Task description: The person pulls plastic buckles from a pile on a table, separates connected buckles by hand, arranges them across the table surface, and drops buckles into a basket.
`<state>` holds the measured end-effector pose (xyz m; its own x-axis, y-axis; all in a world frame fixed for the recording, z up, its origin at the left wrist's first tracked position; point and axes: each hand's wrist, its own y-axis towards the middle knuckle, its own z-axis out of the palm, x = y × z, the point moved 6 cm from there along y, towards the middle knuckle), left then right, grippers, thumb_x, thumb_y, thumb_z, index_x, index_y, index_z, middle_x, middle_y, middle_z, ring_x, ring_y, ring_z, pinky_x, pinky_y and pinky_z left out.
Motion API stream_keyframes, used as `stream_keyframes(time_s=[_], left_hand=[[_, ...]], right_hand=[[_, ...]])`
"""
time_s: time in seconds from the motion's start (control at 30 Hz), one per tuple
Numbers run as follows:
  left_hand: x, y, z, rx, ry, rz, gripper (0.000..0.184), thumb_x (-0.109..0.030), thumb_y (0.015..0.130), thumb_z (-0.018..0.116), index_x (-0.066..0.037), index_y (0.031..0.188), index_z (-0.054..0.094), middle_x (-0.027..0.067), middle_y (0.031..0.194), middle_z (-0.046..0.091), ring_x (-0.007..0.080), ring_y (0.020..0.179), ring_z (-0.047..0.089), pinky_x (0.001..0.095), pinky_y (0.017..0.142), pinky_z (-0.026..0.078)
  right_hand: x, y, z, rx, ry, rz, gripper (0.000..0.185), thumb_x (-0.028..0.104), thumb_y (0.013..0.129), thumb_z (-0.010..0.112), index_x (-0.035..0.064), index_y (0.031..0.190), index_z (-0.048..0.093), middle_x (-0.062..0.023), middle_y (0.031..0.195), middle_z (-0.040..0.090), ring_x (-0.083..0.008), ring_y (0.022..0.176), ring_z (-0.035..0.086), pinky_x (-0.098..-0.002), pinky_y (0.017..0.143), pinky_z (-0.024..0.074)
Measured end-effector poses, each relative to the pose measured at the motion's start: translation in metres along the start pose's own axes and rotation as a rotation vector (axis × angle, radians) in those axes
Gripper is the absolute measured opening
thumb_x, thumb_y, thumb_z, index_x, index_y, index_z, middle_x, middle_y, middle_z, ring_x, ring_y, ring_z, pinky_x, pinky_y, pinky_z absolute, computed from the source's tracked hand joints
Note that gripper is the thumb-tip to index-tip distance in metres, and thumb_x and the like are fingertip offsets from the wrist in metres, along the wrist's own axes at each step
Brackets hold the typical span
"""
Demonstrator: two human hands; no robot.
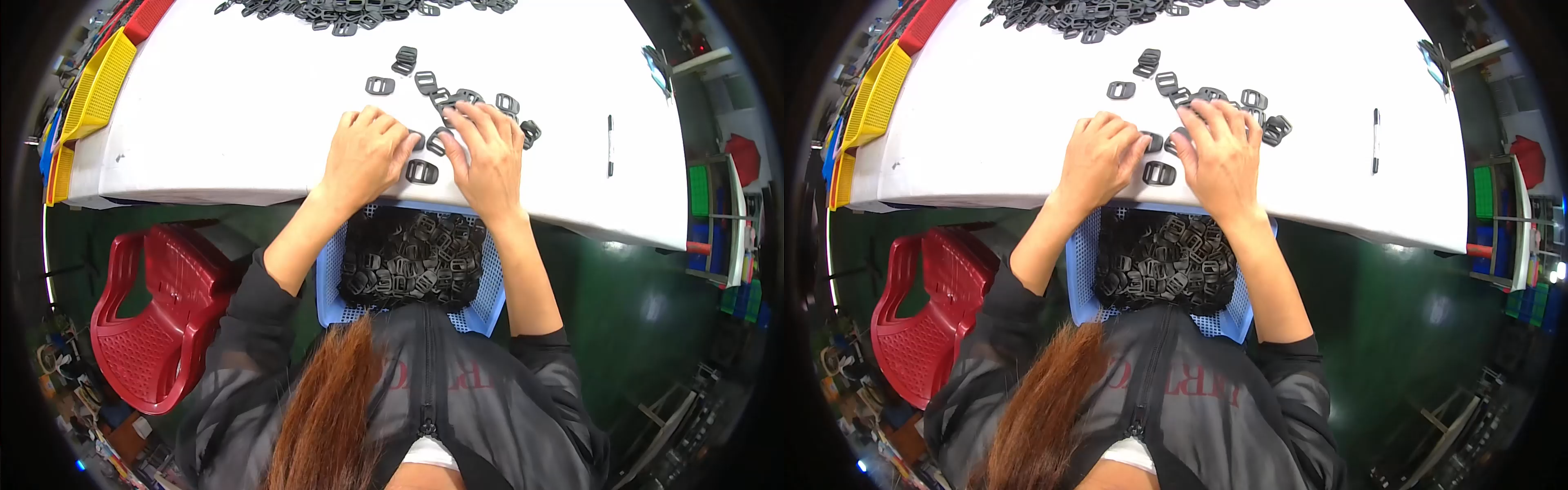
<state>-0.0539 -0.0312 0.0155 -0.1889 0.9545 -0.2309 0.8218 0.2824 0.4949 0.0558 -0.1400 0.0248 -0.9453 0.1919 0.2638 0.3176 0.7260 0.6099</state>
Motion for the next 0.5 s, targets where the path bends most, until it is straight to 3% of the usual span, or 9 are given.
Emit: stream_keyframes(time_s=[0.1,0.13,0.27,0.37,0.4,0.43,0.47,0.5], left_hand=[[0.012,-0.001,-0.007,-0.104,-0.038,-0.080,0.011,-0.019,0.084,0.069,-0.008,0.086,0.067,0.0020,0.089,0.066,0.0229,0.092,0.059,0.0371,0.080,0.043],[0.022,0.000,-0.006,-0.117,-0.012,-0.094,0.015,-0.020,0.084,0.069,-0.009,0.095,0.069,0.0020,0.099,0.068,0.0226,0.096,0.059,0.0369,0.081,0.044],[0.050,0.016,0.004,-0.105,0.094,-0.124,0.033,-0.022,0.086,0.066,-0.009,0.116,0.066,0.0013,0.120,0.065,0.0237,0.105,0.056,0.0389,0.084,0.044],[0.057,0.022,0.013,0.010,0.079,-0.171,0.031,-0.022,0.086,0.066,-0.009,0.114,0.067,0.0017,0.118,0.065,0.0245,0.104,0.056,0.0388,0.086,0.043],[0.056,0.018,0.012,-0.063,0.051,-0.145,0.024,-0.022,0.085,0.068,-0.008,0.103,0.069,0.0005,0.108,0.066,0.0218,0.101,0.055,0.0398,0.084,0.042],[0.055,0.017,0.010,-0.054,0.041,-0.148,0.023,-0.022,0.084,0.069,-0.008,0.102,0.069,0.0006,0.108,0.066,0.0215,0.100,0.055,0.0397,0.084,0.042],[0.054,0.016,0.008,-0.042,0.031,-0.152,0.023,-0.022,0.083,0.069,-0.008,0.101,0.069,0.0007,0.108,0.066,0.0213,0.100,0.055,0.0396,0.083,0.042],[0.054,0.015,0.007,-0.025,0.018,-0.158,0.022,-0.022,0.082,0.070,-0.008,0.099,0.070,0.0008,0.108,0.066,0.0211,0.100,0.055,0.0395,0.083,0.042]], right_hand=[[-0.002,0.009,0.023,0.058,-0.132,-0.057,0.028,0.027,0.085,0.069,0.0094,0.107,0.067,-0.0037,0.112,0.065,-0.0236,0.117,0.053,-0.0540,0.105,0.0294],[0.004,0.009,0.030,0.133,-0.075,-0.073,0.027,0.028,0.086,0.068,0.0106,0.106,0.068,-0.0030,0.111,0.065,-0.0230,0.118,0.052,-0.0586,0.108,0.0265],[0.003,0.044,0.043,0.091,0.023,-0.098,0.023,0.025,0.083,0.071,0.0132,0.103,0.069,-0.0008,0.106,0.066,-0.0218,0.108,0.056,-0.0502,0.098,0.0363],[-0.021,0.082,0.070,0.054,0.044,-0.055,0.022,0.024,0.082,0.072,0.0136,0.102,0.071,-0.0006,0.106,0.067,-0.0207,0.104,0.056,-0.0459,0.090,0.0395],[-0.027,0.092,0.079,0.054,0.019,-0.056,0.022,0.024,0.081,0.072,0.0138,0.100,0.071,-0.0004,0.105,0.067,-0.0205,0.104,0.056,-0.0447,0.088,0.0399],[-0.028,0.101,0.083,0.058,-0.004,-0.056,0.021,0.024,0.081,0.073,0.0140,0.099,0.072,-0.0002,0.104,0.067,-0.0202,0.103,0.056,-0.0435,0.085,0.0404],[-0.030,0.107,0.092,0.205,-0.071,-0.070,0.017,0.025,0.083,0.070,0.0156,0.097,0.073,-0.0007,0.098,0.070,-0.0203,0.100,0.059,-0.0412,0.085,0.0405],[-0.031,0.113,0.093,0.214,-0.104,-0.082,0.016,0.026,0.084,0.068,0.0162,0.096,0.074,-0.0014,0.094,0.070,-0.0207,0.096,0.061,-0.0411,0.084,0.0412]])
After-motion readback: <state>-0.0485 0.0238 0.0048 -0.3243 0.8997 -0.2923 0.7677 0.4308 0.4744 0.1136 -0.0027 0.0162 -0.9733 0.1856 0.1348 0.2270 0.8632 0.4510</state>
